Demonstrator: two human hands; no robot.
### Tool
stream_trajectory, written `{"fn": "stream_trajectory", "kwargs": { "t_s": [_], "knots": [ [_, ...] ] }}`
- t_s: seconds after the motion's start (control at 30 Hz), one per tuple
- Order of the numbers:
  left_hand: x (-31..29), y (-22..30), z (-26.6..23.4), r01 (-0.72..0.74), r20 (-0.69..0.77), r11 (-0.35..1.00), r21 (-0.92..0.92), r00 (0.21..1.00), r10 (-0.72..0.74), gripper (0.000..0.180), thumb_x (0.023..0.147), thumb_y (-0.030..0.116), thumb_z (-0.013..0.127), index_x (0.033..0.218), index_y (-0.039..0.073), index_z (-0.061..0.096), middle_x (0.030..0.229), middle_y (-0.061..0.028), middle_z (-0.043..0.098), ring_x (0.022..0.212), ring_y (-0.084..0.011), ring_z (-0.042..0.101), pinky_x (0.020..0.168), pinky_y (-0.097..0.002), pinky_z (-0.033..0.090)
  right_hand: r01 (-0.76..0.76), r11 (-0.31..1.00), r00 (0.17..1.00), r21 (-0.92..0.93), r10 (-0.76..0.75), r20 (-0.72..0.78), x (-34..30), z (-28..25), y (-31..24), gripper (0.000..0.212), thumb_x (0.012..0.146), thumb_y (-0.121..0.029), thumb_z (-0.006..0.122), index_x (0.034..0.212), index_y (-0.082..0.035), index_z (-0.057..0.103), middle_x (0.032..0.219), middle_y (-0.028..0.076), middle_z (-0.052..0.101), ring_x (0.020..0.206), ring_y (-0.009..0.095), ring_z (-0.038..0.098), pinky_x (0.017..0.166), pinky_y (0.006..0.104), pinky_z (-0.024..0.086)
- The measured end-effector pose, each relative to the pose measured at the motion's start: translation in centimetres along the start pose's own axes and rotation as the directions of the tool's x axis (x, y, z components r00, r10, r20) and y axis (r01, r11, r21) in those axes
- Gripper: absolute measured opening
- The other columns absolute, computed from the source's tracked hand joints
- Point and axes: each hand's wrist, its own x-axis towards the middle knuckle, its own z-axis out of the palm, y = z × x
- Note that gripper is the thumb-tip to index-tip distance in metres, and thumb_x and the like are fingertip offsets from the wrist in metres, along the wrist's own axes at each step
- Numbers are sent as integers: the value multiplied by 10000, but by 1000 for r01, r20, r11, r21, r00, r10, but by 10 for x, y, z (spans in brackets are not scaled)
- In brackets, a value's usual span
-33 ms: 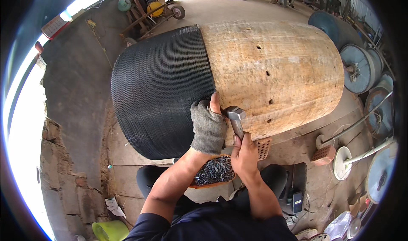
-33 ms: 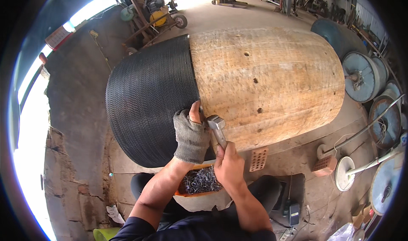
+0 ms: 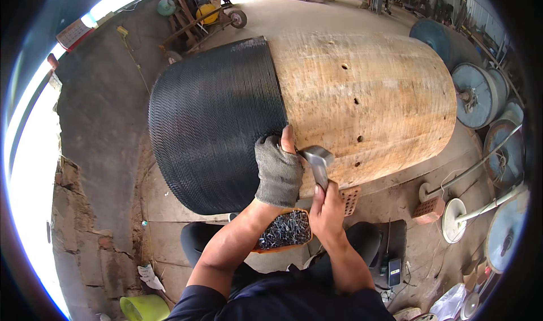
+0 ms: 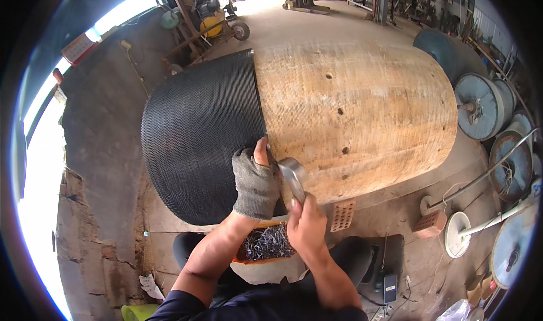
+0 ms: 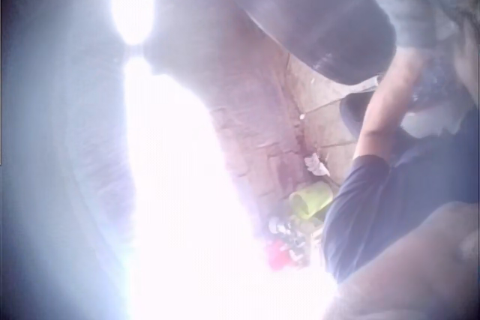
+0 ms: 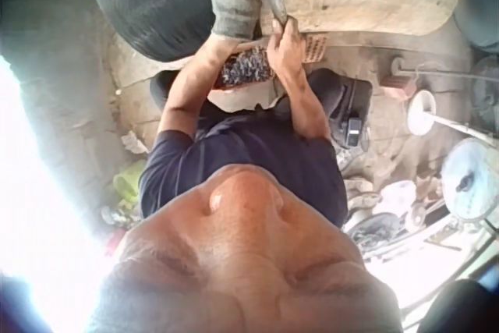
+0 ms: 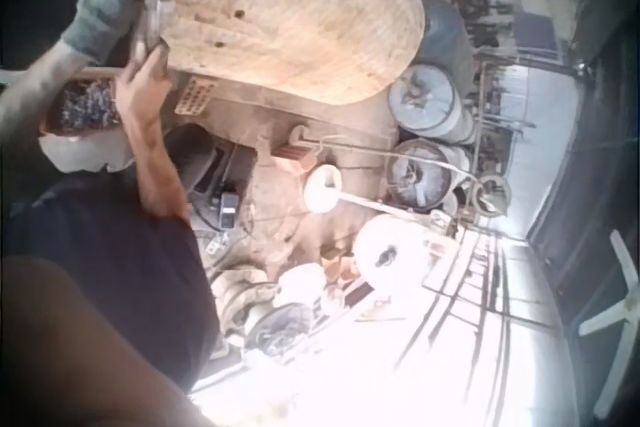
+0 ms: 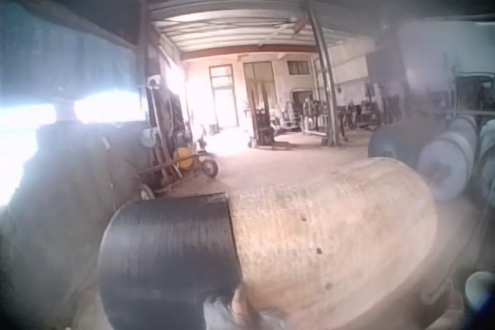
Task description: The person repeatedly picks up nails from a container and hammers them into a black mat attached to a wooden boat hull. The person works along the edge of the mat, securing it to the hull with a hammer.
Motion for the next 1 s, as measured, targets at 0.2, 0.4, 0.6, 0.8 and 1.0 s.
{"fn": "stream_trajectory", "kwargs": {
  "t_s": [0.2,0.4,0.6,0.8,1.0],
  "knots": [
    [-37,19,-11,-355,-155,794,493,863,482,812,732,57,749,1449,-39,380,1124,-155,611,1061,-353,571,897,-503,459,-71,992,989,-101,84,123,6,-14,-5,180,974,-102,578,1100,25,558,757,231,627,654,447,638,572,485,504],
    [-128,-30,-9,-480,271,794,374,875,401,398,762,139,718,1123,13,609,1011,-164,610,908,-339,614,797,-473,490,13,998,1000,-68,-12,16,8,-4,-4,158,1009,-144,544,1028,11,561,820,247,638,690,432,640,609,498,498],
    [-173,-80,23,-521,524,766,377,802,288,156,821,179,621,899,52,667,722,-151,625,680,-336,654,568,-485,484,51,900,983,433,31,-180,-2,-12,-23,343,1094,-303,393,937,-16,494,700,-26,493,614,80,463,510,252,366],
    [-160,-70,36,-598,580,658,457,761,289,150,829,154,588,871,11,602,669,-151,591,600,-304,625,506,-446,446,-23,995,994,-96,33,104,18,2,-11,237,1045,-212,487,962,7,526,695,204,601,559,443,556,531,433,452],
    [-170,-86,29,-547,558,775,316,768,315,165,819,170,613,927,67,684,850,-109,648,816,-309,659,698,-463,507,428,816,816,389,-163,-555,14,0,-17,379,1088,-353,427,1014,14,484,695,91,518,544,148,478,483,263,404]
  ]
}}
